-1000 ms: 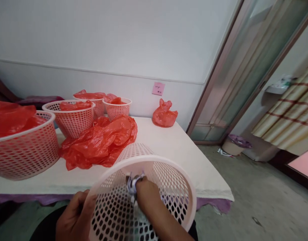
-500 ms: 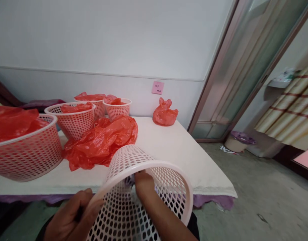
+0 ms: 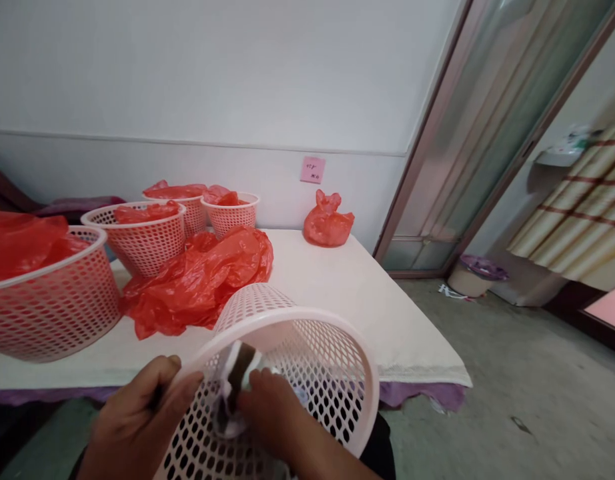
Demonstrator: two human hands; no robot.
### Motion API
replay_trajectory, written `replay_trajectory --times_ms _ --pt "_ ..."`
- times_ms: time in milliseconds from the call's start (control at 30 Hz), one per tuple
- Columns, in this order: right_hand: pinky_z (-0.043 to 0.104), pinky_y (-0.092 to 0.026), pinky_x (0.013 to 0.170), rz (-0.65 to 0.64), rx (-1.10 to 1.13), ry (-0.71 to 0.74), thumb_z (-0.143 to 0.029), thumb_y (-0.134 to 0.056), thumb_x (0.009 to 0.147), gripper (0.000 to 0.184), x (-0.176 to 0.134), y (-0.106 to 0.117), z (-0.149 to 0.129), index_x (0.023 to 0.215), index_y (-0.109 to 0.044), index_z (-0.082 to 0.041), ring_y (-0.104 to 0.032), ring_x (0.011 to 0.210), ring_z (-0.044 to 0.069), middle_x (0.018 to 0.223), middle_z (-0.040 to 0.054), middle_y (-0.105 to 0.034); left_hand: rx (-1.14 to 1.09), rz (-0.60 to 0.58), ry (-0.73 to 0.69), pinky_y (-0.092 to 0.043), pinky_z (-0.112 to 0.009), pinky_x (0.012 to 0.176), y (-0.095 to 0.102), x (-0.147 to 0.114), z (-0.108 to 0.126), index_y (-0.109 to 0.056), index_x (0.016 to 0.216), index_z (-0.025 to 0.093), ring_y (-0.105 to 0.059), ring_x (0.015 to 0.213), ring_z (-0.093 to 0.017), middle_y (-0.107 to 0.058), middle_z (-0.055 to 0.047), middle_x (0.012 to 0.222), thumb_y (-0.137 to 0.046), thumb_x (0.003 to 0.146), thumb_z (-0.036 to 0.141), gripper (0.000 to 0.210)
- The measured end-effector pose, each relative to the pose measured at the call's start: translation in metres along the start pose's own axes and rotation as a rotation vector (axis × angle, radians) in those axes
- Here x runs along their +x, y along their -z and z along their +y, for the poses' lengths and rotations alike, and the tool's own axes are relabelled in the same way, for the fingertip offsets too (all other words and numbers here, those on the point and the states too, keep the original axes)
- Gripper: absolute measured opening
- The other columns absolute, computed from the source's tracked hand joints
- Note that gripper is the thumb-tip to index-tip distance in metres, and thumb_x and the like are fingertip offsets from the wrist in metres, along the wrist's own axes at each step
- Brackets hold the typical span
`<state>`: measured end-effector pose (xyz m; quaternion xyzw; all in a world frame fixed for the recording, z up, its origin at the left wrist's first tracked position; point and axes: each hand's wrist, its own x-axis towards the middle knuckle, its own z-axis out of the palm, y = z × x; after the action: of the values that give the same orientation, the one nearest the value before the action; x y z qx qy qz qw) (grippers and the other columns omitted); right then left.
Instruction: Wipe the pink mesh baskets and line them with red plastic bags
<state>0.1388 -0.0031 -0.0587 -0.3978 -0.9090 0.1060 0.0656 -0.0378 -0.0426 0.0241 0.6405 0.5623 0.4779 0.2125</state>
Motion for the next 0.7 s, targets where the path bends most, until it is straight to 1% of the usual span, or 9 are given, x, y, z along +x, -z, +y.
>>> replay_trajectory --times_ms 67,133,200,300,367,433,533,600,700 --pt "0.037 -0.048 0.079 -0.012 -0.089 -0.026 -0.016 -0.055 0.084 0.016 -0.005 0.006 0.01 0.088 -0.071 -0.016 -0.064 0.088 0.026 0.092 0.0125 -0.069 -0.012 0.011 -0.001 -0.037 -0.02 0.045 0.0 0.001 -0.001 -0.036 0.06 0.024 -0.038 0.047 -0.01 -0.034 0.008 0.053 -0.057 0.087 0.047 0.041" --pt "0.034 -0.047 0.081 0.038 0.018 -0.063 -0.016 -0.056 0.084 0.015 -0.009 0.013 0.014 0.09 -0.07 -0.018 -0.063 0.091 0.023 0.096 0.0103 -0.068 -0.017 0.007 0.001 -0.037 -0.02 0.046 -0.001 0.002 -0.002 -0.036 0.06 0.024 -0.039 0.048 -0.009 -0.035 0.008 0.053 -0.057 0.087 0.046 0.041" --pt "0.029 -0.047 0.081 0.141 0.27 -0.119 -0.013 -0.058 0.078 0.02 -0.011 0.022 0.009 0.093 -0.068 -0.022 -0.062 0.093 0.019 0.101 0.005 -0.067 -0.017 0.002 -0.011 -0.037 -0.019 0.047 -0.004 0.002 -0.002 -0.035 0.061 0.024 -0.038 0.048 -0.009 -0.035 0.008 0.054 -0.057 0.088 0.045 0.04" --pt "0.025 -0.047 0.079 0.289 0.752 -0.185 -0.004 -0.051 0.07 0.032 -0.01 0.036 -0.012 0.09 -0.066 -0.023 -0.062 0.088 0.015 0.093 -0.001 -0.067 -0.009 -0.006 -0.048 -0.037 -0.019 0.047 -0.007 0.002 0.0 -0.035 0.062 0.024 -0.038 0.049 -0.009 -0.034 0.008 0.054 -0.056 0.088 0.044 0.04" --pt "0.025 -0.05 0.076 0.255 1.028 -0.094 -0.005 -0.049 0.071 0.037 -0.009 0.039 -0.031 0.097 -0.066 -0.024 -0.063 0.087 0.015 0.093 -0.0024 -0.068 -0.007 -0.022 -0.055 -0.037 -0.019 0.046 -0.008 0.003 0.002 -0.036 0.062 0.024 -0.039 0.048 -0.009 -0.035 0.008 0.054 -0.056 0.089 0.044 0.039" --pt "0.025 -0.052 0.074 0.169 1.094 0.002 -0.012 -0.05 0.079 0.036 -0.01 0.034 -0.048 0.108 -0.064 -0.028 -0.066 0.087 0.016 0.099 -0.0022 -0.069 -0.004 -0.03 -0.034 -0.037 -0.019 0.045 -0.007 0.003 0.002 -0.036 0.062 0.024 -0.039 0.047 -0.009 -0.035 0.009 0.054 -0.055 0.089 0.046 0.04" --pt "0.027 -0.053 0.062 0.078 0.769 -0.221 -0.029 -0.051 0.089 0.023 -0.018 0.017 -0.057 0.106 -0.066 -0.028 -0.069 0.075 0.019 0.09 0.0022 -0.073 0.011 -0.003 0.004 -0.037 -0.019 0.046 -0.003 0.003 0.0 -0.036 0.061 0.024 -0.039 0.047 -0.009 -0.035 0.009 0.054 -0.055 0.088 0.047 0.041" --pt "0.031 -0.053 0.055 -0.044 0.438 -0.339 -0.031 -0.058 0.086 0.019 -0.026 0.007 -0.048 0.1 -0.07 -0.024 -0.07 0.071 0.024 0.086 0.0075 -0.075 0.005 0.009 0.018 -0.036 -0.02 0.047 -0.002 0.003 -0.003 -0.035 0.061 0.024 -0.038 0.048 -0.009 -0.034 0.008 0.054 -0.055 0.088 0.048 0.041" --pt "0.037 -0.054 0.057 -0.142 -0.031 -0.243 -0.013 -0.064 0.075 0.016 -0.035 0.004 -0.024 0.086 -0.074 -0.017 -0.072 0.076 0.032 0.091 0.0157 -0.074 -0.006 0.001 0.041 -0.036 -0.02 0.048 -0.002 0.005 -0.004 -0.034 0.061 0.024 -0.037 0.051 -0.01 -0.033 0.008 0.056 -0.055 0.088 0.049 0.042"
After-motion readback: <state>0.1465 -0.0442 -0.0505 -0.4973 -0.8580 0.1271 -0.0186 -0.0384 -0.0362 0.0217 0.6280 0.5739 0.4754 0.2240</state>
